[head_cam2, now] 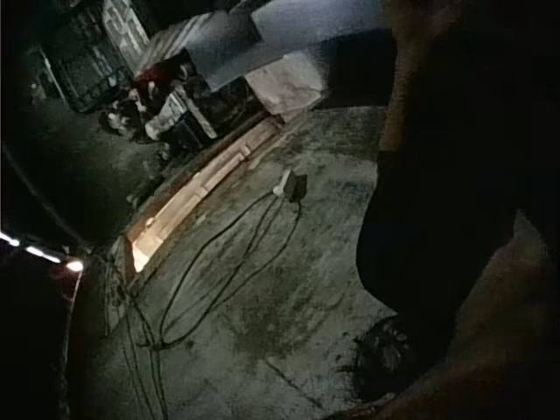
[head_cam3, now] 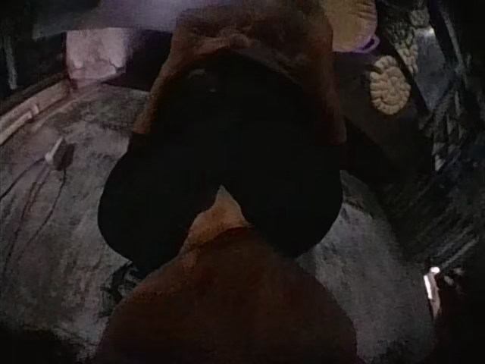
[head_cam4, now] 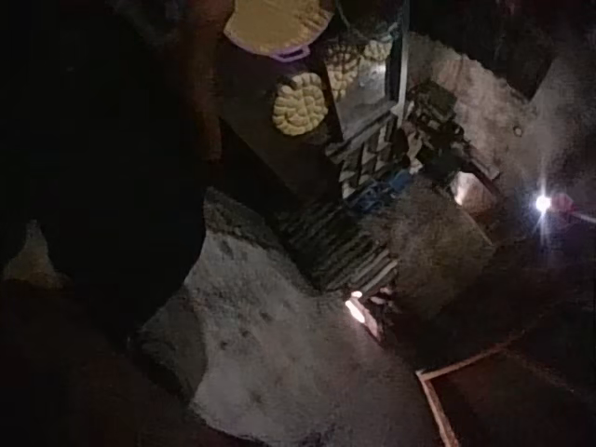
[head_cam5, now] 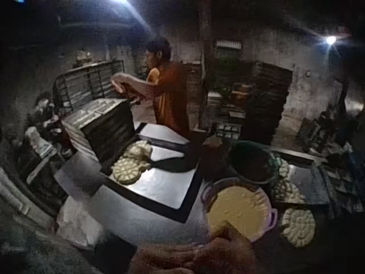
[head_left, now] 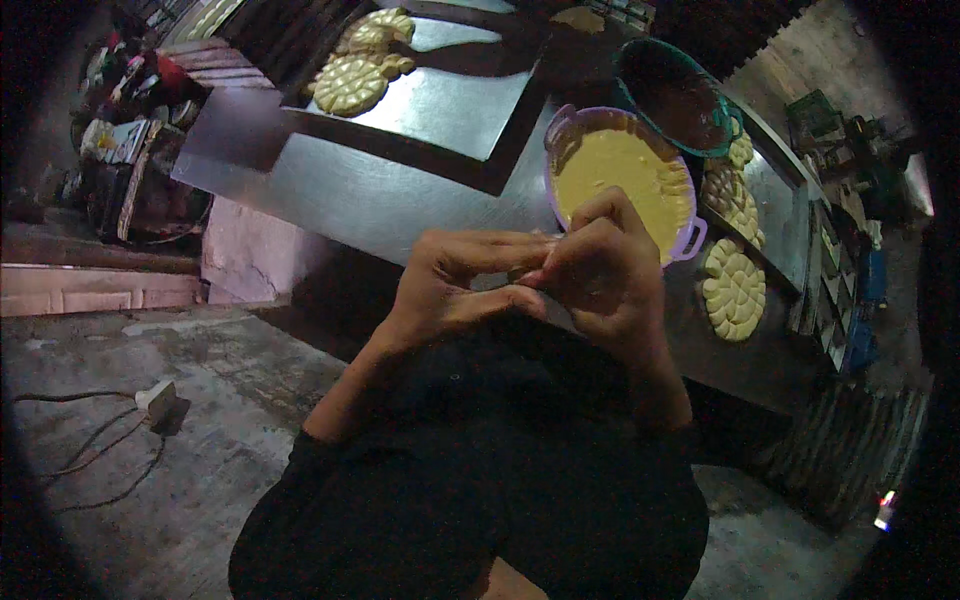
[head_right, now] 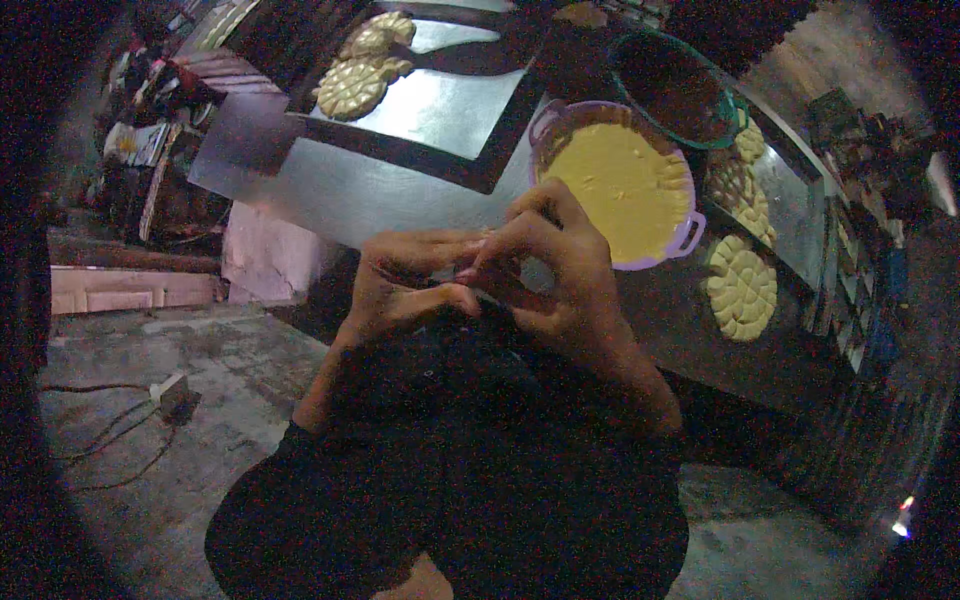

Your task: The person prepares bread by taking pieces of dough, filling them with a dark paste, and shaping them into rounds which are then placed on trays for proofing.

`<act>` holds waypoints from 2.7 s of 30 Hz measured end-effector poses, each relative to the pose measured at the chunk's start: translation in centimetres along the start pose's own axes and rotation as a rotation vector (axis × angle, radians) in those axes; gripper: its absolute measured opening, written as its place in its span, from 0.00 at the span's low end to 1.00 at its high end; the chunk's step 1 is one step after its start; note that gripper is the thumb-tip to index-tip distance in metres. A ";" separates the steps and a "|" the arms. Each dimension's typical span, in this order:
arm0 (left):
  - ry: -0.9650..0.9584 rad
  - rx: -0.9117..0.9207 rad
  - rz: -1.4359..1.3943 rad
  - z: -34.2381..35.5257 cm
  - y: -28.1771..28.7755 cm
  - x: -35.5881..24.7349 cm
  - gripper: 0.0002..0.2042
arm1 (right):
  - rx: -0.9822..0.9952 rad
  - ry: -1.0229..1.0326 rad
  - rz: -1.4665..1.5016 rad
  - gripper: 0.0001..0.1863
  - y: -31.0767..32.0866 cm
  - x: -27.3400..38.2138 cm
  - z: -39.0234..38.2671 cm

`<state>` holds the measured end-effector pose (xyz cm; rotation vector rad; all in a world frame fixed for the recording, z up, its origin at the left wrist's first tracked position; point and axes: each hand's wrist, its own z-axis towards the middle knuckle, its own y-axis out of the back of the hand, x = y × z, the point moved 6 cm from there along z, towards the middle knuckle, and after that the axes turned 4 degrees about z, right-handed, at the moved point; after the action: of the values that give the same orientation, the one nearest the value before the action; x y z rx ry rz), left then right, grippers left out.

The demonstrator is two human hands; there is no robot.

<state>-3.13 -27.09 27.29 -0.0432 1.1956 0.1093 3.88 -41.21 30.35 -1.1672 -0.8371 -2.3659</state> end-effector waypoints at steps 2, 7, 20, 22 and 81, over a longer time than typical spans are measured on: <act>0.137 -0.007 -0.057 -0.6 0.8 1.1 0.12 | -0.017 -0.094 0.214 0.19 -1.1 -1.0 -0.2; 0.543 -0.044 -0.276 -1.3 4.4 4.5 0.15 | 0.197 -0.033 0.109 0.32 -5.2 -0.3 1.8; 0.468 -0.296 -0.058 -2.2 19.0 14.3 0.13 | -0.009 -0.553 0.274 0.32 -19.7 -11.2 7.7; 0.427 -0.396 0.170 -2.2 21.6 15.6 0.10 | -0.041 -0.769 0.474 0.29 -22.7 -14.0 8.1; -0.867 0.068 0.543 4.8 4.8 1.3 0.36 | -0.473 -0.493 0.948 0.27 -7.7 -7.6 3.8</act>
<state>1.33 -21.84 27.93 0.3608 0.3168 0.5090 6.26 -32.41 23.36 -1.8370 0.2100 -1.5074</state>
